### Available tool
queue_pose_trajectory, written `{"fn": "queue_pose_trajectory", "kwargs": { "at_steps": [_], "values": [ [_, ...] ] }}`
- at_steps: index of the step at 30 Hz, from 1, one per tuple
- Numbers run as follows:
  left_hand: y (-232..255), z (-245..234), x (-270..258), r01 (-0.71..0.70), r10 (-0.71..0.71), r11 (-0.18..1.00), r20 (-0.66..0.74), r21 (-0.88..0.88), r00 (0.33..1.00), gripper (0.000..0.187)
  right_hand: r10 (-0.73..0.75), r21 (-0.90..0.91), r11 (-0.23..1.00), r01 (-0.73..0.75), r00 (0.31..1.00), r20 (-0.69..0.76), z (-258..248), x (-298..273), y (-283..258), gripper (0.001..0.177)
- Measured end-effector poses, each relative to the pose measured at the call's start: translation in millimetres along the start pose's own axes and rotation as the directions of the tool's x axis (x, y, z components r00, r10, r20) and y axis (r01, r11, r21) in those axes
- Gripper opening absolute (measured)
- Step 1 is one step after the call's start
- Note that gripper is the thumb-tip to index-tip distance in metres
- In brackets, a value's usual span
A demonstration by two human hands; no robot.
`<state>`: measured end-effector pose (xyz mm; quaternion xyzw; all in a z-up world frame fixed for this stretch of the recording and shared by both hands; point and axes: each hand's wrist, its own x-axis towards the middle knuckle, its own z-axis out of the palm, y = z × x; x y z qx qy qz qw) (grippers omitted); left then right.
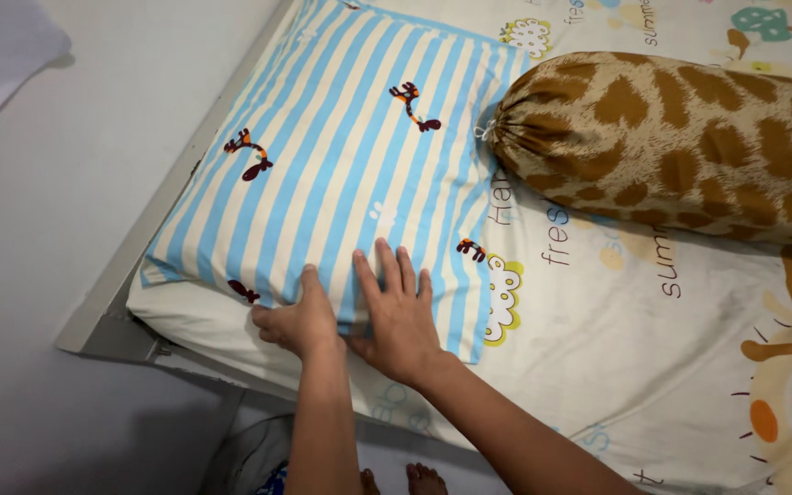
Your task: The person removes a gray pillowcase from a pillow, then removes a blue patterned pillowcase from another pillow. The person places the removed pillowcases on the floor and sets the bare pillows aside on the bed.
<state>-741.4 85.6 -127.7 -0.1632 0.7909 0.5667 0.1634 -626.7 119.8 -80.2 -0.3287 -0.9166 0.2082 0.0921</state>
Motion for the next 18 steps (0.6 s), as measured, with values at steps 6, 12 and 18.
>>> {"fn": "queue_pose_trajectory", "kwargs": {
  "at_steps": [6,12,18],
  "values": [
    [6,-18,27,0.444,-0.228,0.741,0.432,-0.504,0.872,0.047,-0.079,0.052,0.993,0.104,0.929,-0.363,9,-7,15,0.083],
    [58,-18,19,0.371,-0.013,0.828,0.647,-0.420,0.762,0.044,-0.069,0.112,0.973,0.201,0.719,-0.691,-20,8,21,0.041],
    [134,1,-8,0.181,0.227,0.857,0.669,-0.482,0.708,0.047,-0.097,0.056,0.971,0.233,0.594,-0.799,-87,35,25,0.023]
  ]
}}
